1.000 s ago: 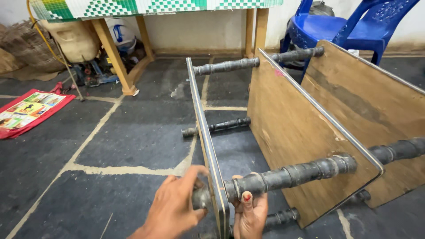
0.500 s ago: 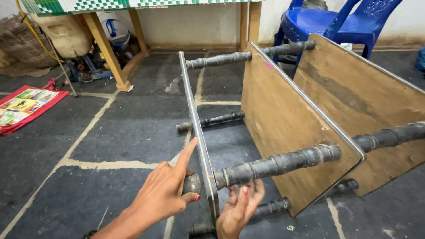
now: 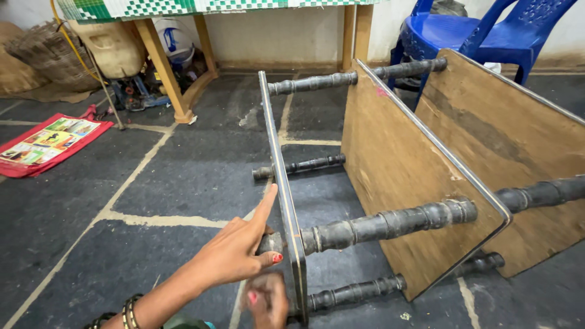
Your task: The person inserts a metal leg into a hole on the underside of a wooden table top. They then lift the table top and insert another metal leg into a different hole, securing it in place.
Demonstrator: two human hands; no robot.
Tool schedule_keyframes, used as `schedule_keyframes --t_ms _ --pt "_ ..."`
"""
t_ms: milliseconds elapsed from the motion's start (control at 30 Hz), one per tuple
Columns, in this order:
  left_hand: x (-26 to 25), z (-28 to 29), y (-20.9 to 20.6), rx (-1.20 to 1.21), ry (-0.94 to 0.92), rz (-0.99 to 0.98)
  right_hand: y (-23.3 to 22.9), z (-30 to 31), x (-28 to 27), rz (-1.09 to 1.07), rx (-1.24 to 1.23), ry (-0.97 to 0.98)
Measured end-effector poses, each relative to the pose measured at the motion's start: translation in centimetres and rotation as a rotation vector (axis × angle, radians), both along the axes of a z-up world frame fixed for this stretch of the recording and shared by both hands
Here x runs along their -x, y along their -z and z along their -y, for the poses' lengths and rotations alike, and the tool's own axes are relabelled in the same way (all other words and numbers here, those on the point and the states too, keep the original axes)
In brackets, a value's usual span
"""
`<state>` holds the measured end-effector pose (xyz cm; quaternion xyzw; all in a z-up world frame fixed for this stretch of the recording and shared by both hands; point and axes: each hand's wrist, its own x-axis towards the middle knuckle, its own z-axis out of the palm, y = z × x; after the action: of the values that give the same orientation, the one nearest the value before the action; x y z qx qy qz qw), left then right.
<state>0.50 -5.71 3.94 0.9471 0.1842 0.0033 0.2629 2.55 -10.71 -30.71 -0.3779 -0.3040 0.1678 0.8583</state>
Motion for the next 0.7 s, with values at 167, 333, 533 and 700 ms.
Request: schedule_keyframes --t_ms 167,333,533,700 --pt "0.4 0.0 0.0 -0.033 0.013 -0.099 -5.2 0.3 -2.7 -0.391 -0.268 -0.462" --pt "1.1 0.0 0.6 -0.19 0.145 0.072 -9.9 1.6 -2.8 -0.395 -0.335 -0.621" --pt "1.3 0.2 1.1 -0.264 0.152 0.09 -11.6 1.0 -2.6 -0.443 -0.383 -0.611" --pt "2.6 -0.7 1.1 -0.35 0.212 0.419 -11.2 0.9 -2.2 -0.509 -0.444 -0.554"
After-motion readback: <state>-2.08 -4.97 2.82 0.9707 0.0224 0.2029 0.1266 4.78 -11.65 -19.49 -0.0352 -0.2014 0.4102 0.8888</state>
